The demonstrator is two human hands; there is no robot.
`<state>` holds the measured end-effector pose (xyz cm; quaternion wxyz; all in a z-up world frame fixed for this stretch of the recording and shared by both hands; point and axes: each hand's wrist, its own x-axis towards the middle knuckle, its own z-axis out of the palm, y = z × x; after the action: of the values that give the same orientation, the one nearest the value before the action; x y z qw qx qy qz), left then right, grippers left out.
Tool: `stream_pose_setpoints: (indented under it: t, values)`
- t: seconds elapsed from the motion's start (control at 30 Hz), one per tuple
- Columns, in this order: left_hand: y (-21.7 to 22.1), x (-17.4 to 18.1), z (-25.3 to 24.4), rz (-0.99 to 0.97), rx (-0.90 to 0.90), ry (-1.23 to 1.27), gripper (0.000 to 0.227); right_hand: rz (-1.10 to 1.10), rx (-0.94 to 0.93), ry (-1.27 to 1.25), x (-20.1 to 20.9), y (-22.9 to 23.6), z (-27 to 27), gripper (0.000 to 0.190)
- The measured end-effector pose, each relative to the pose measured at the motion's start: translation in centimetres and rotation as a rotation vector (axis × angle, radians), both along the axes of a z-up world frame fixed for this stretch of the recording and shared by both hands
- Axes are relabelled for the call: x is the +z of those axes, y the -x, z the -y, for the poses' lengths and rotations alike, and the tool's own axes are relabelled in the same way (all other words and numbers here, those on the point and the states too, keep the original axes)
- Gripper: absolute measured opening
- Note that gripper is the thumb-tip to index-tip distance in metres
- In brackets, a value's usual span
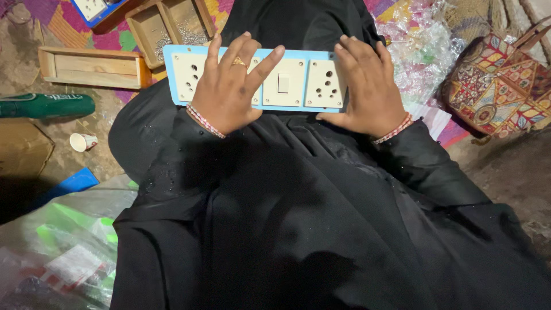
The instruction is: The person sits on the floor and assembles electrical socket plates by inserting metal components into the back of the plastic housings. They handle multiple socket plates, including beige and blue ones, and use small metal pieces from a wooden box to complete the assembly.
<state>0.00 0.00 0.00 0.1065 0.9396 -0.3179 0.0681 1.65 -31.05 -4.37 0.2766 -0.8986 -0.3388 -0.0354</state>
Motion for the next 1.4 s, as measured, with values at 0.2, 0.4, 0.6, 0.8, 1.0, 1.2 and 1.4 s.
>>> stream_pose_setpoints:
  t: [0.2,0.4,0.6,0.8,1.0,1.2,1.4]
  values:
    - [-0.6,0.3,0.7,0.007,-0.038,0.003,0.099,0.099,0.033,0.046,0.3,-0.1,-0.2,0.111]
    - [-2.7,0.8,1.1,0.073,-0.073,-0.064,0.1,0.048,0.021,-0.07,-1.2,-1.0,1.5,0.08]
    - [-3.4,-1.8,-0.3,0.031,0.105,0.218,0.074,0.159,-0.126,-0.141,-2.7,-1.6,3.0,0.079]
    - [-2.6,-12.2,-2.5,-0.168,0.549,0.314,0.012,0.147,-0.228,-0.15,-3.6,-1.9,4.3,0.073]
    - [-2.1,-21.4,-2.9,-0.319,0.648,0.11,0.019,0.146,-0.207,-0.128,-5.3,-2.4,3.8,0.077]
    - [-3.3,-21.9,-1.0,-0.259,0.808,0.044,0.012,0.07,-0.207,-0.188,-5.4,-1.6,2.7,0.072]
    - [-3.2,-16.6,-4.9,-0.172,0.775,0.0,0.011,0.075,-0.164,-0.206,-4.3,-1.7,1.5,0.067]
